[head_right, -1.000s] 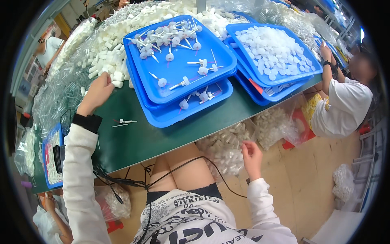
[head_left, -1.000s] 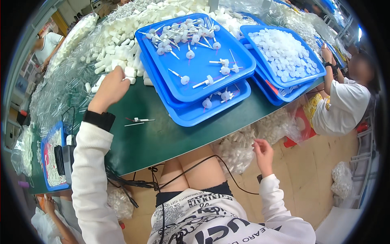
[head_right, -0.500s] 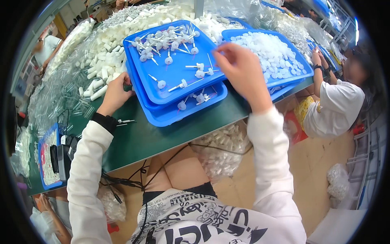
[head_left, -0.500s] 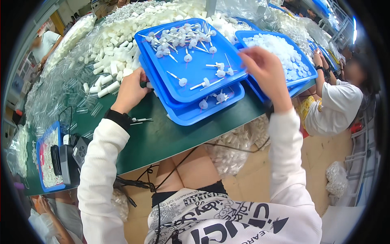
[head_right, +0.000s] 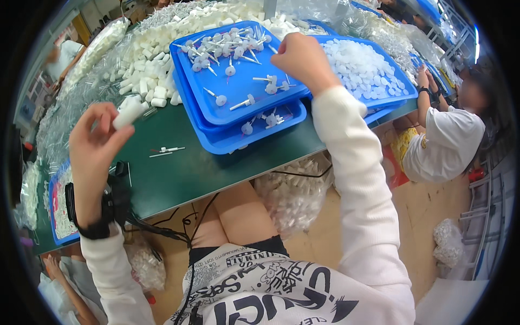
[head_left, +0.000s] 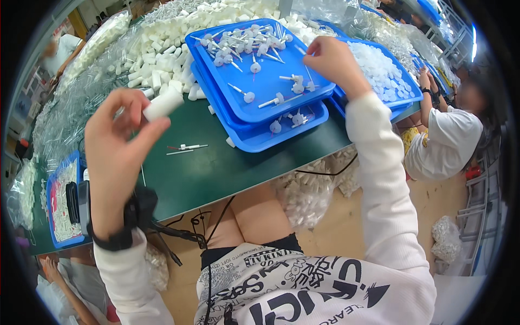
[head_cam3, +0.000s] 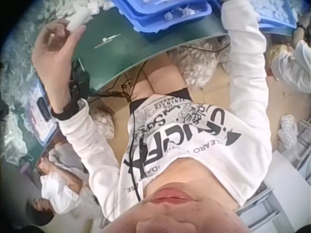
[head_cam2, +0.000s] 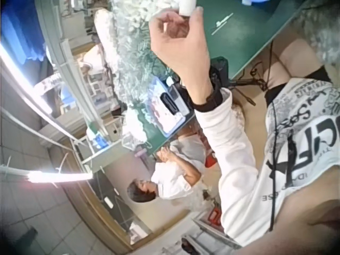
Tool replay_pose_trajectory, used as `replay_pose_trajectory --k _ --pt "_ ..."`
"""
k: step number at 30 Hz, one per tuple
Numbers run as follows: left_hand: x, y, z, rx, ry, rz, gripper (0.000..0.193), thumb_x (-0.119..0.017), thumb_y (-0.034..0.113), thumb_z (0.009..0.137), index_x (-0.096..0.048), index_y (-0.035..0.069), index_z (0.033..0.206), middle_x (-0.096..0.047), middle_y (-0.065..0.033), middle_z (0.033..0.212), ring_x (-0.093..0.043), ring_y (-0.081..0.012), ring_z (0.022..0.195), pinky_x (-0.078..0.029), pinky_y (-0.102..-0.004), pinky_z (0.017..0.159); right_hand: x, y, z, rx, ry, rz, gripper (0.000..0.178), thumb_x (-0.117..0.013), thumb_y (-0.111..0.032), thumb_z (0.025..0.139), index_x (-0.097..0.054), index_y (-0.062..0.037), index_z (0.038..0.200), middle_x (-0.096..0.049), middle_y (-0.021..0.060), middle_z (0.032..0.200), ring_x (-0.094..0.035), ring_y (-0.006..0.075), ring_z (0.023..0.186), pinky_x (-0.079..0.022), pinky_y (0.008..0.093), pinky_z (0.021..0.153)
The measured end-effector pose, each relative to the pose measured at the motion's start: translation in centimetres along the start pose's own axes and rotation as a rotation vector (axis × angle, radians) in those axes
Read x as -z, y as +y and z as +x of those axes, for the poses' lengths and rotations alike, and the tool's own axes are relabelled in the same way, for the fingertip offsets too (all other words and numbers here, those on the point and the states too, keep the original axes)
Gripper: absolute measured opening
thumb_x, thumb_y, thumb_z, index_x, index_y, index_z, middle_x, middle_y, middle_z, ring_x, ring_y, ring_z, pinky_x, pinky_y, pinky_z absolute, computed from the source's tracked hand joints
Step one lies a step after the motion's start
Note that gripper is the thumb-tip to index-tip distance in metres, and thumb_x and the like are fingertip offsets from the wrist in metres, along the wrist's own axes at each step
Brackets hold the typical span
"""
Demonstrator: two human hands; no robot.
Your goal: The person assembles small white plastic components by hand at a green workbench. They repeatedly pick up a cylindrical body and a smaller cap-like piece, insert the cap into the body, and place the finished unit into a blue tray.
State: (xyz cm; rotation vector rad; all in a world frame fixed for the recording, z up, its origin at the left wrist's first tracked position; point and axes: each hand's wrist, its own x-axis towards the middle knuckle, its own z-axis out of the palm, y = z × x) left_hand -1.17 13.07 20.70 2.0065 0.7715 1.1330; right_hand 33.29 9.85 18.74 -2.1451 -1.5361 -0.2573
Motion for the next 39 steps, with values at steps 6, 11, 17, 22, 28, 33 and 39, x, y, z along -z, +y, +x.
replay_pose_trajectory --k 6,11,17,22,28,33,39 --pt "-2.9 2.0 -7.7 0.286 -0.081 -0.596 0.027 -0.064 -0.008 0.074 -0.042 0.007 0.078 -0.054 -0.0081 0.096 -0.05 -0.0089 0.082 -0.039 -0.0211 0.074 4.0 -8.0 -14.3 0.028 -0.066 1.209 0.02 -0.06 -0.001 0.068 -0.064 0.0016 0.088 -0.06 0.0089 0.083 -0.059 0.0148 0.081 -0.048 0.0226 0.064" --pt "-5.6 -0.5 -11.7 0.416 -0.07 -0.88 0.027 -0.063 -0.007 0.074 -0.042 0.008 0.078 -0.054 -0.0082 0.095 -0.048 -0.0096 0.083 -0.038 -0.0227 0.075 1.7 -8.7 -20.3 0.163 -0.077 1.14 0.024 -0.06 0.004 0.065 -0.065 0.0012 0.088 -0.06 0.0105 0.085 -0.058 0.0159 0.078 -0.047 0.025 0.063" --pt "-6.1 -1.5 -13.4 0.405 -0.102 -0.863 0.028 -0.065 -0.007 0.073 -0.042 0.007 0.077 -0.056 -0.0114 0.096 -0.052 -0.0114 0.084 -0.041 -0.0245 0.076 1.3 -8.3 -22.0 0.205 -0.014 1.047 0.025 -0.061 0.004 0.062 -0.066 -0.0001 0.087 -0.064 0.0111 0.08 -0.059 0.0192 0.071 -0.047 0.0271 0.061" --pt "-5.9 -1.6 -13.8 0.254 -0.093 -0.597 0.028 -0.068 -0.006 0.074 -0.043 0.005 0.076 -0.062 -0.0169 0.093 -0.059 -0.0156 0.083 -0.047 -0.026 0.073 2.1 -7.4 -21.2 0.301 -0.201 1.001 0.027 -0.062 0.006 0.065 -0.067 0.0001 0.09 -0.063 0.0119 0.084 -0.06 0.0197 0.072 -0.047 0.0269 0.061" --pt "-6.2 -2.1 -14.4 -0.003 -0.061 -0.185 0.027 -0.073 -0.002 0.07 -0.047 0.003 0.071 -0.066 -0.0146 0.081 -0.062 -0.0157 0.065 -0.049 -0.0238 0.059 3.2 -7.4 -21.5 0.349 -0.329 0.832 0.025 -0.063 0.006 0.07 -0.065 -0.0008 0.094 -0.063 0.0115 0.089 -0.061 0.02 0.076 -0.049 0.028 0.063" --pt "-6.2 -2.0 -14.3 -0.079 -0.114 -0.107 0.026 -0.076 0.0 0.067 -0.05 0.002 0.072 -0.066 -0.0137 0.08 -0.062 -0.0174 0.062 -0.048 -0.0233 0.055 3.2 -7.4 -21.6 0.368 -0.349 0.798 0.026 -0.065 0.004 0.072 -0.065 -0.0024 0.097 -0.065 0.0108 0.092 -0.062 0.0194 0.076 -0.05 0.0285 0.064" --pt "-6.7 -1.9 -14.4 -0.166 -0.051 -0.174 0.027 -0.076 0.0 0.067 -0.05 0.002 0.072 -0.066 -0.0154 0.084 -0.062 -0.0196 0.064 -0.049 -0.0245 0.056 2.4 -7.6 -22.1 0.164 -0.359 1.008 0.027 -0.069 0.001 0.071 -0.064 -0.0022 0.097 -0.067 0.0107 0.096 -0.065 0.0193 0.081 -0.052 0.0284 0.068"
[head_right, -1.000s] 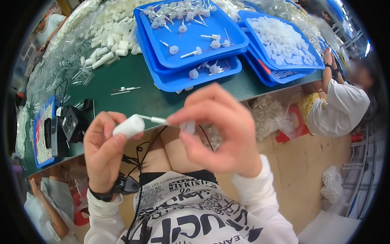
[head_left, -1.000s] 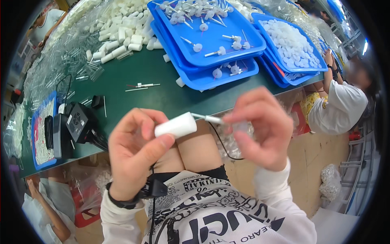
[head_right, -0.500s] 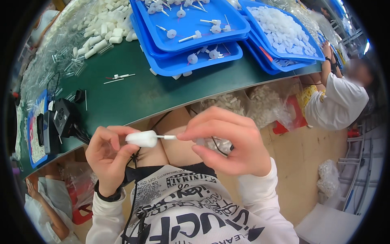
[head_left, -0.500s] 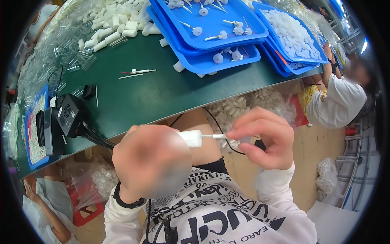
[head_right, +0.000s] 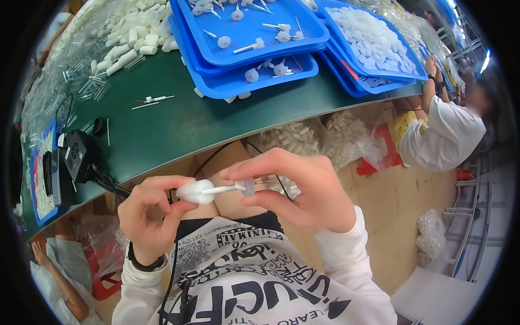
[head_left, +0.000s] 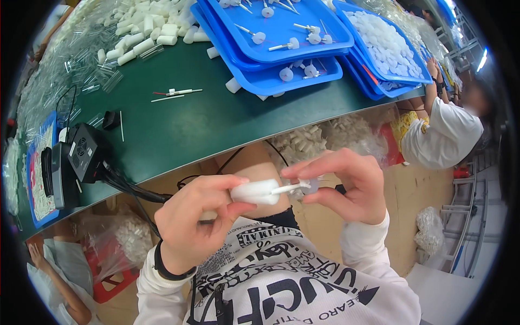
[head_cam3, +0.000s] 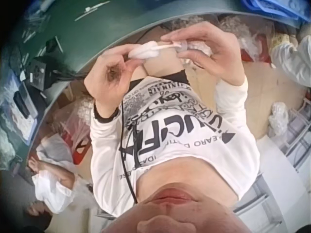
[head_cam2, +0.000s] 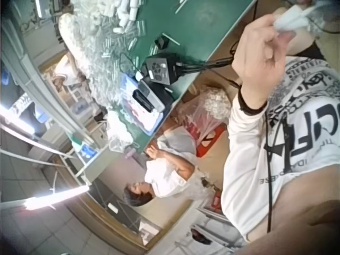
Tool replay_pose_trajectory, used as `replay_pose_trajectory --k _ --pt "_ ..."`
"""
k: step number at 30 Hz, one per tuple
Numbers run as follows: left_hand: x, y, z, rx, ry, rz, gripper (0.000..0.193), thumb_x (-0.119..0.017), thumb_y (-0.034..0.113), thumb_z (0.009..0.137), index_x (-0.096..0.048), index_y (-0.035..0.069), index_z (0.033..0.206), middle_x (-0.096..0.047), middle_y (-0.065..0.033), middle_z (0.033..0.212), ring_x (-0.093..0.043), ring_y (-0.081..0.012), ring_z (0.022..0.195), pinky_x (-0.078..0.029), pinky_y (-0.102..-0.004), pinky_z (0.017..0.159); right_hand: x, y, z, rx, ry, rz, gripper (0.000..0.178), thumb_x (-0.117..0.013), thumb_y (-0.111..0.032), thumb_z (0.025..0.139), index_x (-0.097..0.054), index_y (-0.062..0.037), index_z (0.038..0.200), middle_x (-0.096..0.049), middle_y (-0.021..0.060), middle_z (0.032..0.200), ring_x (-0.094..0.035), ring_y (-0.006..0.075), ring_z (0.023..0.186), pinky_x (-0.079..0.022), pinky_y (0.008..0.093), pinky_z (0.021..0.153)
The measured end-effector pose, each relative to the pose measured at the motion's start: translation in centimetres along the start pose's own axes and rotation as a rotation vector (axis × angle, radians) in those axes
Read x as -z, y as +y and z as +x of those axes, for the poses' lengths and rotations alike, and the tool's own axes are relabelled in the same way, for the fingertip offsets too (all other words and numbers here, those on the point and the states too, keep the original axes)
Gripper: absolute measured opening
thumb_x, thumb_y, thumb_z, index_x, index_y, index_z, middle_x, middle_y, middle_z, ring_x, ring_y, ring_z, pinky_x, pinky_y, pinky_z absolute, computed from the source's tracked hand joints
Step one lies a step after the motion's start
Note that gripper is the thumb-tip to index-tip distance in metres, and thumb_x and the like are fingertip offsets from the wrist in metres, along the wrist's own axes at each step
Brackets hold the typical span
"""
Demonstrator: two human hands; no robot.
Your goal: The person assembles small white plastic components by hand at a green workbench. They repeatedly pick up a cylindrical body and a smaller cap-like piece, insert the cap into the body, and place the finished unit into a blue tray.
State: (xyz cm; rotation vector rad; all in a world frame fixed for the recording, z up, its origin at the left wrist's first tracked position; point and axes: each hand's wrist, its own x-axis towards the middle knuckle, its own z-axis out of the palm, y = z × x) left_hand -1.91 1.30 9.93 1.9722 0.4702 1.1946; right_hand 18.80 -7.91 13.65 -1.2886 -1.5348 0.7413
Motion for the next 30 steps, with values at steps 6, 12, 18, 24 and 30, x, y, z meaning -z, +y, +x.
replay_pose_trajectory --k 6,12,18,24,30 --pt "0.9 0.5 0.2 0.037 -0.023 0.059 0.029 -0.075 -0.004 0.067 -0.047 0.002 0.071 -0.064 -0.0178 0.091 -0.064 -0.0208 0.072 -0.052 -0.027 0.062 0.9 -0.1 0.5 0.093 -0.084 -0.115 0.02 -0.069 0.001 0.072 -0.064 0.0 0.092 -0.067 0.0104 0.094 -0.066 0.0207 0.082 -0.052 0.0289 0.068" --pt "0.7 -0.1 -0.1 0.317 0.019 -0.433 0.032 -0.069 -0.01 0.07 -0.04 0.004 0.072 -0.061 -0.0206 0.098 -0.062 -0.0211 0.089 -0.054 -0.03 0.071 0.2 0.3 0.6 0.07 -0.074 -0.101 0.02 -0.068 0.002 0.071 -0.065 -0.0004 0.09 -0.067 0.0104 0.092 -0.066 0.0209 0.081 -0.052 0.028 0.066" --pt "0.5 -0.6 -0.5 0.572 0.042 -0.807 0.033 -0.066 -0.013 0.071 -0.039 0.006 0.076 -0.061 -0.0194 0.098 -0.062 -0.0199 0.091 -0.053 -0.0296 0.072 -0.3 0.2 0.5 0.146 -0.057 -0.137 0.021 -0.07 0.002 0.068 -0.067 -0.0016 0.088 -0.067 0.0126 0.091 -0.066 0.0217 0.077 -0.052 0.0277 0.065" --pt "0.0 -0.9 -1.0 0.562 0.036 -0.745 0.035 -0.068 -0.011 0.07 -0.039 0.007 0.076 -0.061 -0.019 0.097 -0.062 -0.0182 0.089 -0.051 -0.0286 0.075 -1.0 0.0 0.8 0.263 0.003 -0.24 0.026 -0.076 0.0 0.063 -0.066 -0.0005 0.086 -0.067 0.0148 0.088 -0.067 0.0225 0.077 -0.053 0.0283 0.066" --pt "0.1 0.1 -1.0 0.486 0.042 -0.558 0.038 -0.074 -0.005 0.067 -0.039 0.007 0.074 -0.064 -0.0184 0.09 -0.063 -0.0175 0.085 -0.051 -0.0278 0.073 -0.9 0.8 0.2 0.059 0.122 0.06 0.029 -0.079 0.001 0.061 -0.062 0.0002 0.085 -0.066 0.0176 0.085 -0.067 0.0246 0.08 -0.054 0.0314 0.068"
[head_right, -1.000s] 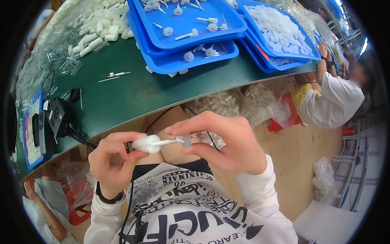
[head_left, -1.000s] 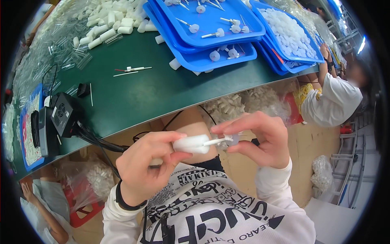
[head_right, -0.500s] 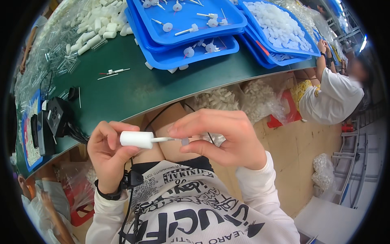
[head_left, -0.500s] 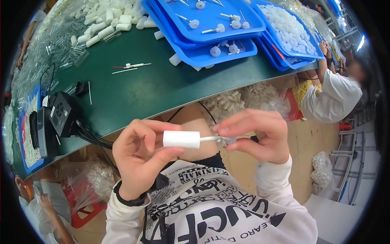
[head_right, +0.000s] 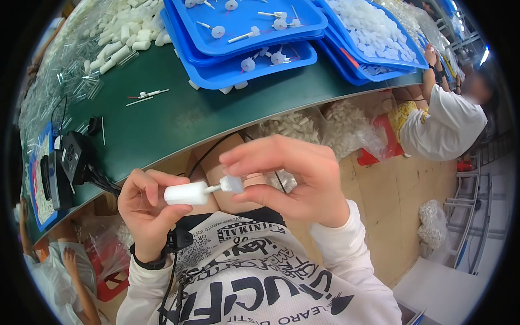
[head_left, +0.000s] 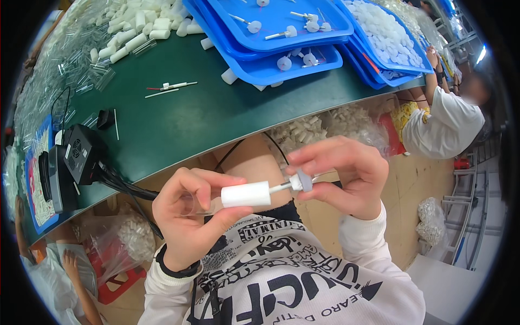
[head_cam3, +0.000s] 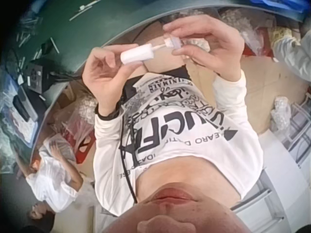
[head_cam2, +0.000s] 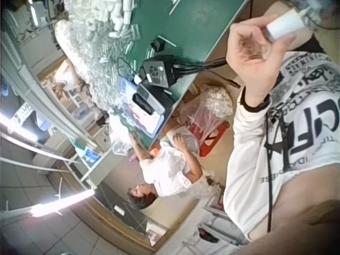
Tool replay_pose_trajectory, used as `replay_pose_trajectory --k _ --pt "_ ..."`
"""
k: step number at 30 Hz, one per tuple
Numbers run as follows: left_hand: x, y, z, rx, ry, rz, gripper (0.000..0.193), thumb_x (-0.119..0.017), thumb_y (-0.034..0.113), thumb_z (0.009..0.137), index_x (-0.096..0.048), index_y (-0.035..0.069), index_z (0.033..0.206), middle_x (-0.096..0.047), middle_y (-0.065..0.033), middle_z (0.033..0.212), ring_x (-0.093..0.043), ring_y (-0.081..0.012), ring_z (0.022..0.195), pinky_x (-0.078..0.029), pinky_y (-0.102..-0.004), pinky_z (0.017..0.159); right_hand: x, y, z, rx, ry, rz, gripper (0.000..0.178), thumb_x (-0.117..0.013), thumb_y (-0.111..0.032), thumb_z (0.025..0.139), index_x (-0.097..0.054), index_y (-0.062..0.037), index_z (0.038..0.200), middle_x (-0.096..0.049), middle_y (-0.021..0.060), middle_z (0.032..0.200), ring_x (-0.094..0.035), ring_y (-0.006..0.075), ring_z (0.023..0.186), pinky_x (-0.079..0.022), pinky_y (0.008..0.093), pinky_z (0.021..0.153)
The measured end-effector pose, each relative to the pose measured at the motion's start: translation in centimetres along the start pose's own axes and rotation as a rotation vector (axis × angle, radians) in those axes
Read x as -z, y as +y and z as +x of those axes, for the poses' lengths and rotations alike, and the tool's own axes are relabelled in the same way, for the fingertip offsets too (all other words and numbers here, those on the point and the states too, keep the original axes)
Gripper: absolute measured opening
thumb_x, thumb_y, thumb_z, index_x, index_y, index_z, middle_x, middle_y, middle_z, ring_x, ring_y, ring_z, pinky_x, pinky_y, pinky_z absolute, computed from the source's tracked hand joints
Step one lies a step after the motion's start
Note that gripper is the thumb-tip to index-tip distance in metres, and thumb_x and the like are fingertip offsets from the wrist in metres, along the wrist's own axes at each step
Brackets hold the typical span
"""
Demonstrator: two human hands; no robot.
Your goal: The person assembles small white plastic components by hand at a green workbench. They repeatedly pick up a cylindrical body and a smaller cap-like piece, insert the cap into the body, and place the finished unit into a blue tray.
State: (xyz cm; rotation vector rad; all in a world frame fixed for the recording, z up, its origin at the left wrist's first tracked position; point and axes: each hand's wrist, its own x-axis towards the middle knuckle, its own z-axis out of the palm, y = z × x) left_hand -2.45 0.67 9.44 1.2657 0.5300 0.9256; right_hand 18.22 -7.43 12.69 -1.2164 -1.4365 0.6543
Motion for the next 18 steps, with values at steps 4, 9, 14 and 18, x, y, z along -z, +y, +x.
replay_pose_trajectory --k 4,9,14,18 --pt "0.1 0.1 -0.2 0.061 -0.01 0.038 0.039 -0.076 -0.004 0.066 -0.04 0.008 0.073 -0.065 -0.0173 0.084 -0.064 -0.0176 0.081 -0.05 -0.0268 0.072 0.1 0.6 -0.3 0.169 -0.044 -0.066 0.027 -0.08 0.0 0.061 -0.061 -0.0017 0.08 -0.066 0.0183 0.084 -0.067 0.0243 0.075 -0.055 0.0302 0.062" --pt "0.2 0.6 -0.2 0.102 -0.017 0.096 0.039 -0.077 -0.003 0.066 -0.04 0.008 0.071 -0.066 -0.0188 0.083 -0.065 -0.0189 0.082 -0.05 -0.0271 0.072 0.0 1.1 -0.1 0.308 -0.054 -0.151 0.026 -0.08 -0.001 0.06 -0.061 -0.0028 0.077 -0.066 0.0179 0.084 -0.067 0.0231 0.07 -0.054 0.0273 0.058" --pt "-0.2 0.7 -0.2 -0.03 -0.02 0.205 0.039 -0.076 -0.005 0.066 -0.039 0.007 0.07 -0.066 -0.0215 0.085 -0.065 -0.0232 0.086 -0.051 -0.0298 0.073 0.6 0.6 -0.4 0.18 -0.077 -0.149 0.018 -0.075 0.001 0.065 -0.066 -0.0002 0.081 -0.067 0.0135 0.086 -0.067 0.0219 0.079 -0.053 0.0255 0.061" --pt "-1.5 0.1 -0.4 -0.036 0.021 0.114 0.038 -0.074 -0.007 0.067 -0.038 0.006 0.071 -0.065 -0.024 0.088 -0.065 -0.0258 0.089 -0.052 -0.0308 0.074 -1.3 1.1 -0.7 0.06 0.218 0.035 0.022 -0.075 0.003 0.065 -0.065 0.0023 0.085 -0.066 0.0155 0.089 -0.066 0.0215 0.082 -0.053 0.0265 0.062"
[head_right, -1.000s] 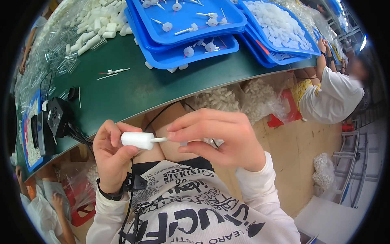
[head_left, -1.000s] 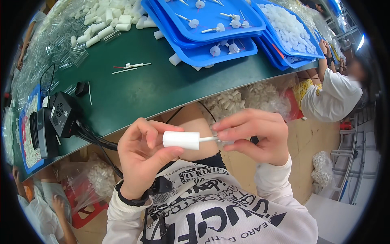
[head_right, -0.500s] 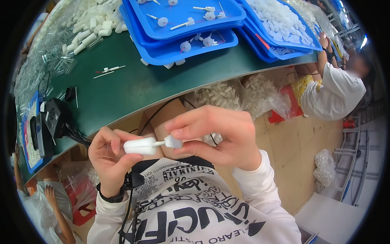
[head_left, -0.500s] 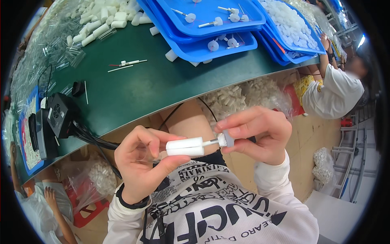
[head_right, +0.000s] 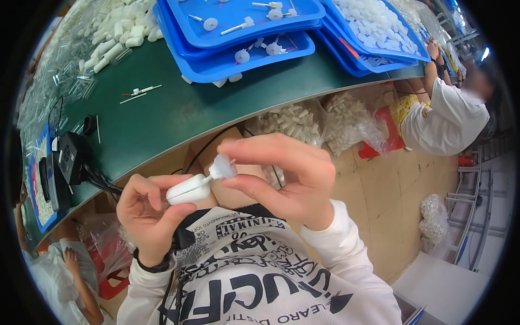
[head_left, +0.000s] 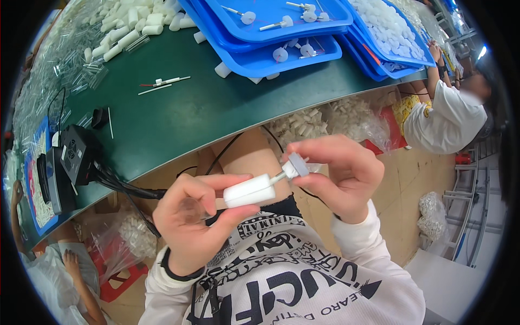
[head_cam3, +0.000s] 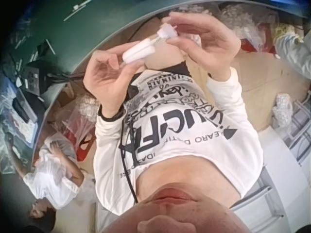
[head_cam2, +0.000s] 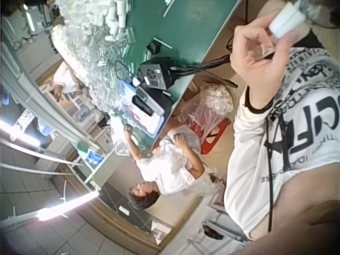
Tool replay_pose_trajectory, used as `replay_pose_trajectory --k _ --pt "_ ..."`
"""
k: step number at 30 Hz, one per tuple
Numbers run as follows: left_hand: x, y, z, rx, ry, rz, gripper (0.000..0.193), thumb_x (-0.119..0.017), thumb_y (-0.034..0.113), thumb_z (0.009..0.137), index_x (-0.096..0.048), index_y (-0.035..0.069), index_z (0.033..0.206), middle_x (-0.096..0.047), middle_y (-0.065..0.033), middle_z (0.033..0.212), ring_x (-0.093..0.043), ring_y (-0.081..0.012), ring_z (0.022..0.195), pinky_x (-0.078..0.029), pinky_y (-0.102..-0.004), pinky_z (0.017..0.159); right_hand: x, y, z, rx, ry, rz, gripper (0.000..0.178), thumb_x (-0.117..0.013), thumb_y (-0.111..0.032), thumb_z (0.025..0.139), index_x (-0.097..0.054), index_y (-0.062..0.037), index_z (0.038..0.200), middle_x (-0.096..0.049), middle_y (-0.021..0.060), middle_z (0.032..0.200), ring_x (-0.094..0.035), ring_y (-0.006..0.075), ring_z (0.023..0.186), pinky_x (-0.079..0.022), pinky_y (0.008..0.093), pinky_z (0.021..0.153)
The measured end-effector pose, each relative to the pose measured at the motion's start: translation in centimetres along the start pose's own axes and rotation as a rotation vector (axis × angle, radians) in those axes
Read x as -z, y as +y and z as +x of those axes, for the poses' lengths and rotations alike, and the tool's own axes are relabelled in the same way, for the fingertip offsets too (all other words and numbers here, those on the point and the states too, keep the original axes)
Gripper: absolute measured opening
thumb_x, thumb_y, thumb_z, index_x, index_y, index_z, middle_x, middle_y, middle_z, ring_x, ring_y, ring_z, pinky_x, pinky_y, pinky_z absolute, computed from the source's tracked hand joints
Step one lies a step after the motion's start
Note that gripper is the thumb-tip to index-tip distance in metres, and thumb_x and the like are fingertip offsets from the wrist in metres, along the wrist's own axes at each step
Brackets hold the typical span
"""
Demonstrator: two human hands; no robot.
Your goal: The person assembles small white plastic components by hand at a green workbench. They repeatedly pick up a cylindrical body and a smaller cap-like piece, insert the cap into the body, and place the finished unit into a blue tray.
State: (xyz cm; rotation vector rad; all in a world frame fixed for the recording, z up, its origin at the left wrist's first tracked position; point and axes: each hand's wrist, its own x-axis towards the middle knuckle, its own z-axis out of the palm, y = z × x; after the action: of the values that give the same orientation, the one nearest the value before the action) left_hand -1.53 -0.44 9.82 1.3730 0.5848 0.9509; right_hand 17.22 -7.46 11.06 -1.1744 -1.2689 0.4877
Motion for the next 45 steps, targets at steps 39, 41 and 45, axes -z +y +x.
replay_pose_trajectory --k 39,41,45 --pt "-2.3 -2.6 -2.3 0.061 0.122 -0.187 0.038 -0.073 -0.007 0.07 -0.038 0.005 0.079 -0.064 -0.0237 0.092 -0.063 -0.0185 0.085 -0.05 -0.0266 0.073 -4.1 2.9 -4.7 0.102 0.244 0.0 0.022 -0.062 -0.009 0.083 -0.048 0.0022 0.096 -0.061 0.0241 0.094 -0.064 0.0294 0.079 -0.053 0.0397 0.072" --pt "-1.9 -2.6 -2.4 0.064 0.091 -0.151 0.038 -0.072 -0.007 0.071 -0.038 0.005 0.079 -0.064 -0.0237 0.092 -0.063 -0.019 0.085 -0.05 -0.027 0.073 -3.7 2.9 -4.5 0.108 0.214 -0.049 0.023 -0.062 -0.008 0.084 -0.047 0.0022 0.098 -0.061 0.0246 0.092 -0.064 0.0289 0.079 -0.053 0.0388 0.071" --pt "-2.4 -2.5 -2.3 0.094 0.118 -0.21 0.037 -0.072 -0.007 0.071 -0.038 0.005 0.08 -0.064 -0.0239 0.091 -0.063 -0.0195 0.085 -0.05 -0.0278 0.074 -4.4 2.4 -4.4 0.082 0.317 0.074 0.026 -0.062 -0.005 0.083 -0.043 0.0013 0.1 -0.061 0.0243 0.091 -0.063 0.0281 0.079 -0.053 0.0374 0.07"
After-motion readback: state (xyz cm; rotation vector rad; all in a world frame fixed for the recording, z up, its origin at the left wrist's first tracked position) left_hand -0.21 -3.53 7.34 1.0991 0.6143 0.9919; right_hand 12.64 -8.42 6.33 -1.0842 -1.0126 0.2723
